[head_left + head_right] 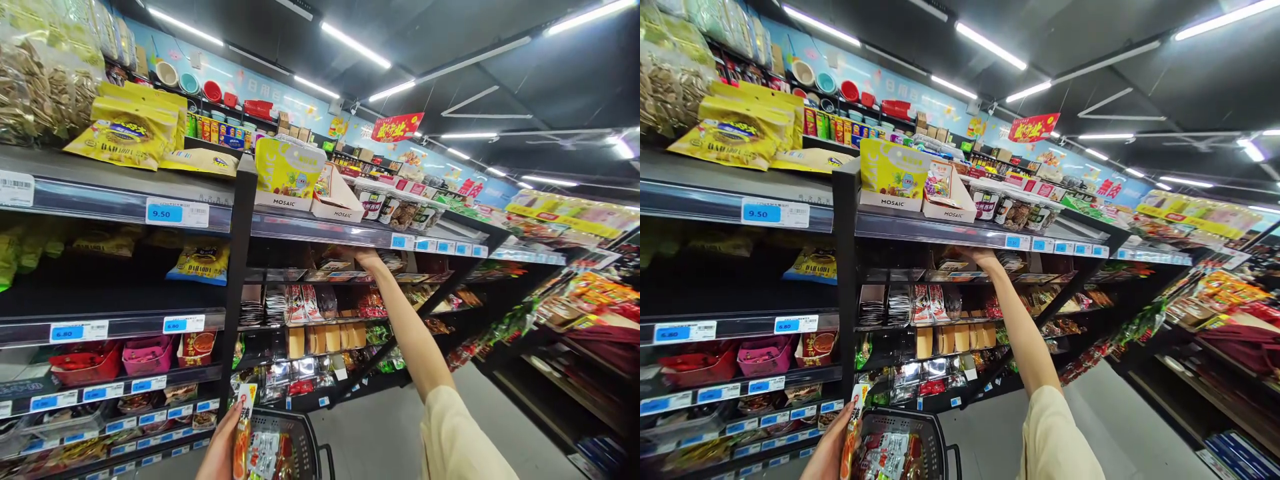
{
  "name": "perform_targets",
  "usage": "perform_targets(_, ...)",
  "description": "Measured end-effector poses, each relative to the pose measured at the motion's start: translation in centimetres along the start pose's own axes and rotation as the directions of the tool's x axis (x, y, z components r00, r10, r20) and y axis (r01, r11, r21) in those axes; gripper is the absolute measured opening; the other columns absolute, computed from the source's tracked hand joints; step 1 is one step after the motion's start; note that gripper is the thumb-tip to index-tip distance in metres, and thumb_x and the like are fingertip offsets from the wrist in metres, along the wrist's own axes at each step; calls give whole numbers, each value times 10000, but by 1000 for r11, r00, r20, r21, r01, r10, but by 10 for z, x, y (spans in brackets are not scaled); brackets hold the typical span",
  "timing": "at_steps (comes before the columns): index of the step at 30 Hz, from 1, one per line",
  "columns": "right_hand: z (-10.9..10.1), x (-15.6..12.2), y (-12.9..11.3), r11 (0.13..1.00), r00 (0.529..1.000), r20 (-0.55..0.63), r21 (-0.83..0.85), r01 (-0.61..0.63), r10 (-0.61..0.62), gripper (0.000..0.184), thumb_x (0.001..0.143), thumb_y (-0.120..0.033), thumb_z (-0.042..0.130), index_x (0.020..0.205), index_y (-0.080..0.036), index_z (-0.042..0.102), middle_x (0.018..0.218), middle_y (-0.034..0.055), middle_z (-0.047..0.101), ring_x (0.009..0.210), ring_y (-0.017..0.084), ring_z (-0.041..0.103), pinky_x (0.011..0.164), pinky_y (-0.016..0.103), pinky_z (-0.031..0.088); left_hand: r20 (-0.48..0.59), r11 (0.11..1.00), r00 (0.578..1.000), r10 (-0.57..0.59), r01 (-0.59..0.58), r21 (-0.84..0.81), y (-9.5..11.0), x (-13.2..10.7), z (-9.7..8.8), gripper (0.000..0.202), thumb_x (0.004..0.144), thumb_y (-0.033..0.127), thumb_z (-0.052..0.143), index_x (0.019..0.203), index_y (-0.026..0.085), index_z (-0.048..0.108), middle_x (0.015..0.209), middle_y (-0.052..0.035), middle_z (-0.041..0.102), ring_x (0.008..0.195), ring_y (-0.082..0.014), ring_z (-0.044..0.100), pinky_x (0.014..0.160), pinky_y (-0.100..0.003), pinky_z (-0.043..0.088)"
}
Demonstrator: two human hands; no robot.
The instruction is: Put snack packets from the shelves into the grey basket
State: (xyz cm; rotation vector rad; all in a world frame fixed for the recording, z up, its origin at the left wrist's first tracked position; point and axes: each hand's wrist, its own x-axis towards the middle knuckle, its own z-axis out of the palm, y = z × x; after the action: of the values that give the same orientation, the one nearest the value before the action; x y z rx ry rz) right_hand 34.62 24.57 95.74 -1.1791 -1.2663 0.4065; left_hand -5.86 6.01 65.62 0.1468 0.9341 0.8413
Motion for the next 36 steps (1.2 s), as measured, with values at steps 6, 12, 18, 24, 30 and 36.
perform_targets(6,-1,-3,-6,990,990,131,-140,-29,47,614,494,-312,982,1063,-249,758,992,13,816,993,268,745,1048,516,556,-107,1000,994,-17,16,-10,6,-8,15,488,876,232,752,1352,287,657,1427,-73,681,1446,-307,509,1211,-449,455)
perform_targets(12,0,-11,-8,984,951,274,-143,-106,142,367,591,-443,937,843,-230,777,856,25,808,896,268,737,1049,549,532,-93,998,996,-16,11,-58,0,-15,29,589,955,132,597,1523,245,489,1366,-104,713,1301,-262,660,1127,-415,536)
perform_targets(18,-8,-56,-41,936,974,32,-271,225,-224,282,798,-494,796,882,-225,774,842,35,791,913,249,708,978,445,539,51,982,981,186,-186,-1,14,-20,44,488,855,80,742,1318,207,658,1179,-90,782,1023,-231,769,898,-323,609)
perform_targets(24,9,-143,-80,759,871,430,-477,443,-239,246,929,-454,687,887,-233,786,782,32,773,656,171,665,679,303,540,418,820,788,452,-552,153,51,-41,95,264,783,137,849,1038,132,780,1072,-88,792,960,-199,719,861,-232,554)
perform_targets(30,48,-195,-76,925,699,704,-337,175,125,463,771,-425,863,1184,-236,771,818,-3,789,507,135,621,498,249,508,607,740,664,437,-649,178,46,-46,141,278,825,212,824,1087,143,760,1058,-93,781,987,-237,716,883,-303,548)
perform_targets(36,40,-193,-78,942,639,760,-288,173,115,187,811,-351,826,826,-172,775,740,15,776,632,149,710,561,216,565,692,559,603,398,-757,338,28,-53,144,428,826,346,797,1194,143,721,1144,-109,782,971,-226,730,859,-310,572)
